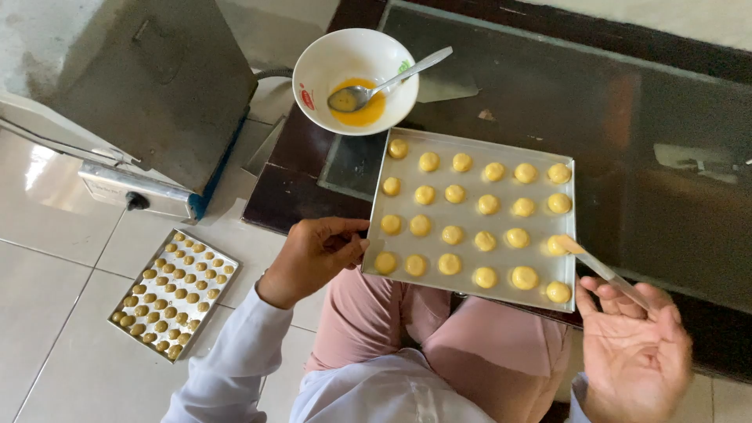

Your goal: Using a pastry brush to apply egg wash glaze to small round dough balls arranged on a baking tray.

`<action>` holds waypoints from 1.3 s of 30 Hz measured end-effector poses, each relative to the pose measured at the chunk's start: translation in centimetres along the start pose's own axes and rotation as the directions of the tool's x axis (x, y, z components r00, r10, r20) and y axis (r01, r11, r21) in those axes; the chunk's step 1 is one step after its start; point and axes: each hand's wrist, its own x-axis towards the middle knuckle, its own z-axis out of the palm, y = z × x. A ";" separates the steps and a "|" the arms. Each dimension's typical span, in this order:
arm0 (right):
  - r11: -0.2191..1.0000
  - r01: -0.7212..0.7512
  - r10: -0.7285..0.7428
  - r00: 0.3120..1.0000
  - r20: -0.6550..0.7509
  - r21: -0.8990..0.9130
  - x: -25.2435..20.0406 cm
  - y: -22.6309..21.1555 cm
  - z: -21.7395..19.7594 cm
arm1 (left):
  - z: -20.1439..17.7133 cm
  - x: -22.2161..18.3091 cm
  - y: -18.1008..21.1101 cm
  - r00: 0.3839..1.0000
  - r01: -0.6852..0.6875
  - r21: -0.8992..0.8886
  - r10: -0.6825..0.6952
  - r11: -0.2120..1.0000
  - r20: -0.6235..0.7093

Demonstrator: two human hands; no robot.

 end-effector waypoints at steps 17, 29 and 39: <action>0.460 0.182 0.169 0.943 0.287 -0.869 12.9 -3.4 9.7 | 0.5 0.8 0.8 0.872 -0.448 0.686 0.451 0.573 0.193; 0.054 0.835 0.316 0.505 0.803 -0.547 23.6 8.1 17.0 | 1.1 1.1 0.8 0.863 -0.421 0.705 0.492 0.571 0.117; 0.730 -0.272 0.446 0.884 0.136 -0.627 23.2 5.7 12.3 | 1.2 1.9 1.7 0.847 -0.480 0.657 0.502 0.582 0.174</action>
